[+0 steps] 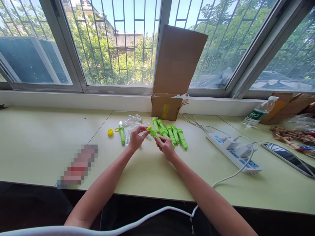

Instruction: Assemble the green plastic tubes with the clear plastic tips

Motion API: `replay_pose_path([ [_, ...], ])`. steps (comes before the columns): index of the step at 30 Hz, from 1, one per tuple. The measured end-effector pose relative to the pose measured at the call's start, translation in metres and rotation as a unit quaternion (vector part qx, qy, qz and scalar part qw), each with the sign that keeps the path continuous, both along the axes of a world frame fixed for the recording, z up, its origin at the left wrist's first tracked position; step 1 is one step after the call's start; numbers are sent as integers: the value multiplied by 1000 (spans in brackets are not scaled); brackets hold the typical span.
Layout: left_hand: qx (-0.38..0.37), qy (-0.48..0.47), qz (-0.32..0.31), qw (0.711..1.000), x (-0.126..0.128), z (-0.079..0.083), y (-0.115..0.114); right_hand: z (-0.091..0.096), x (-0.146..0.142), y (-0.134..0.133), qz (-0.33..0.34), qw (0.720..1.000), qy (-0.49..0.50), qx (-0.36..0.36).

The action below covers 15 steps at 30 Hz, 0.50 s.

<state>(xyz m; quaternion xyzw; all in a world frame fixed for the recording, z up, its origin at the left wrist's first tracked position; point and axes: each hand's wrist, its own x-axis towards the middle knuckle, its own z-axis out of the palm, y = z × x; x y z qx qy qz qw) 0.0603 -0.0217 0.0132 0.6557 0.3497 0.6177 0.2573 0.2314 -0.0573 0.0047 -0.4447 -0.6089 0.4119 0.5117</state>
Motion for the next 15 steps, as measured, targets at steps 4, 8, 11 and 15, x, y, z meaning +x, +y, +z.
replay_pose_path([
  [4,-1,4,-1,1000,1,-1,-1,1,0,0,20,999,17,-46],
  [8,6,12,-1,1000,1,-1,-2,2,-1,-2,36,995,39,-80],
  [11,8,16,-2,1000,1,-1,-2,3,-1,-4,46,994,57,-82],
  [15,10,21,0,1000,1,-2,-2,1,0,-3,58,991,79,-95],
])
